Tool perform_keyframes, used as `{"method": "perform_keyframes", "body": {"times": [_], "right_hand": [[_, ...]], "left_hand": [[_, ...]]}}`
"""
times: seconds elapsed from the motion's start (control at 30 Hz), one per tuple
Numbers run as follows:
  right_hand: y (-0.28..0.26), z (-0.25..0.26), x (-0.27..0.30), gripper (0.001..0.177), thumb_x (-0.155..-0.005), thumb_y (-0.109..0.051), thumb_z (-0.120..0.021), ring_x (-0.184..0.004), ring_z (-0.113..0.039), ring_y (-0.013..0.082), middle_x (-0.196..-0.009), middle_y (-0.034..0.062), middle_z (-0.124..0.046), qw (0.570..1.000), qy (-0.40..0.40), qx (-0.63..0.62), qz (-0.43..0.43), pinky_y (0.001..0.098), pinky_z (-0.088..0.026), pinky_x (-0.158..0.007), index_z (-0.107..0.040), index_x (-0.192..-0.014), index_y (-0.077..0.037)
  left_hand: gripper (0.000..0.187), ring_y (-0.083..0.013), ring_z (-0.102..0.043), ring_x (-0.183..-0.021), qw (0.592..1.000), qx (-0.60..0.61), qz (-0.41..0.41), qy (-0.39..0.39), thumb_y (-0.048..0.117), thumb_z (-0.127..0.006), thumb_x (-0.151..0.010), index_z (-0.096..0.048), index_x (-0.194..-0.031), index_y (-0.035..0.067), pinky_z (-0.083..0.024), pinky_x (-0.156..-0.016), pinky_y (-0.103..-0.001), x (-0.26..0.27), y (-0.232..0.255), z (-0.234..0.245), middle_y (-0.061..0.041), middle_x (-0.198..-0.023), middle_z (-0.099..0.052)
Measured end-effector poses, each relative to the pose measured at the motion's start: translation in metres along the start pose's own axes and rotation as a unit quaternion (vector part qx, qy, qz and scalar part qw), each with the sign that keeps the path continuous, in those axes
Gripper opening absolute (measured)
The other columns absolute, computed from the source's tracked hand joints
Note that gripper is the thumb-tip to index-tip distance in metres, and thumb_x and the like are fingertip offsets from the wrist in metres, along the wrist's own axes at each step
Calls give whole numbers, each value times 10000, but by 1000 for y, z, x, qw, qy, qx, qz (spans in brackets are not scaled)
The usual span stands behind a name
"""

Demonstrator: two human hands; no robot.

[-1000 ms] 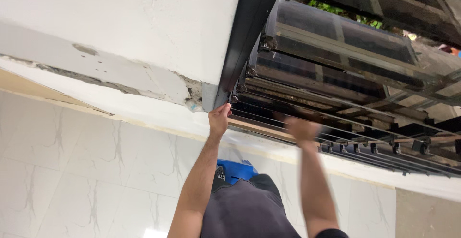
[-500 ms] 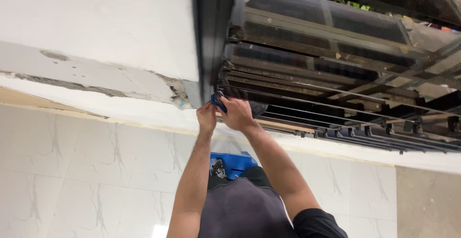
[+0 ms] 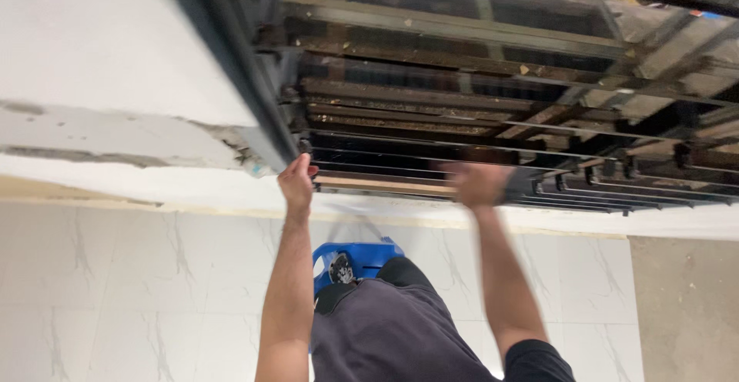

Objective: The person wipes glass window slats with a cloth while standing on a stool, moving the cloth across the surface of multiple individual slats.

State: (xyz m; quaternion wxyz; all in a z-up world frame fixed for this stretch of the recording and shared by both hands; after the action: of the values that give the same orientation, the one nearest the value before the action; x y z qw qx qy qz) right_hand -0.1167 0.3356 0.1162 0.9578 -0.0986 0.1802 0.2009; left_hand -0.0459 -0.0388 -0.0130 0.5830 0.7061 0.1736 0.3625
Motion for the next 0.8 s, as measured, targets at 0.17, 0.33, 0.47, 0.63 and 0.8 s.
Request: {"method": "perform_keyframes", "body": {"times": [0.17, 0.33, 0.47, 0.63, 0.8], "right_hand": [[-109, -4, -9, 573, -817, -156, -685, -1123, -596, 294, -1179, 84, -659, 986, -50, -93, 126, 495, -378, -976, -578, -1380, -149], [14, 20, -4, 78, -828, -152, -679, -548, -573, 242, -596, 38, -590, 991, 99, -24, 91, 480, -424, -610, -755, -842, -162], [143, 64, 16, 262, -892, -280, -705, -932, -654, 325, -1004, 138, -711, 997, 49, 44, -31, 449, -455, -824, -756, -1051, -78], [142, 59, 14, 222, -917, -314, -706, -1028, -644, 352, -1030, 130, -722, 999, -8, 24, -31, 494, -403, -939, -782, -993, -121], [132, 55, 19, 162, -963, -294, -691, -896, -666, 293, -881, 64, -732, 994, -88, -17, -64, 485, -387, -868, -799, -945, -175]], "left_hand": [[285, -171, -702, -662, 997, -58, -51, 23, 223, -631, -999, -777, -1071, -11, -542, -663, -309, 6, 12, -1, -103, -765, -745], [302, -151, -696, -653, 996, -79, -38, 23, 244, -612, -1004, -751, -1137, 11, -544, -660, -273, 7, 14, 2, -71, -780, -752], [317, -139, -659, -648, 998, -42, -38, 39, 255, -652, -1000, -758, -1138, -11, -473, -612, -265, 12, 16, 3, -85, -770, -738], [326, -107, -614, -623, 998, -33, -1, 48, 284, -645, -1005, -764, -1139, 12, -416, -553, -272, 18, 19, 1, -72, -768, -730], [307, -110, -679, -631, 998, -53, 3, 34, 299, -635, -997, -759, -1128, 51, -462, -560, -248, 4, 7, 3, -51, -759, -731]]}}
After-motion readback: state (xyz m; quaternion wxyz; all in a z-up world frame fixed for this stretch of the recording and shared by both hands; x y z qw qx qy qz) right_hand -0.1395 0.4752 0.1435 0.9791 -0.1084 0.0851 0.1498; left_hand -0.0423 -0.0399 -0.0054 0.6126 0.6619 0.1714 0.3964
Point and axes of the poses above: each hand's wrist, its own x-axis away from the middle knuckle, its own z-axis out of the back of the hand, y = z × x, the point moved 7 cm from there along -x, towards the middle knuckle
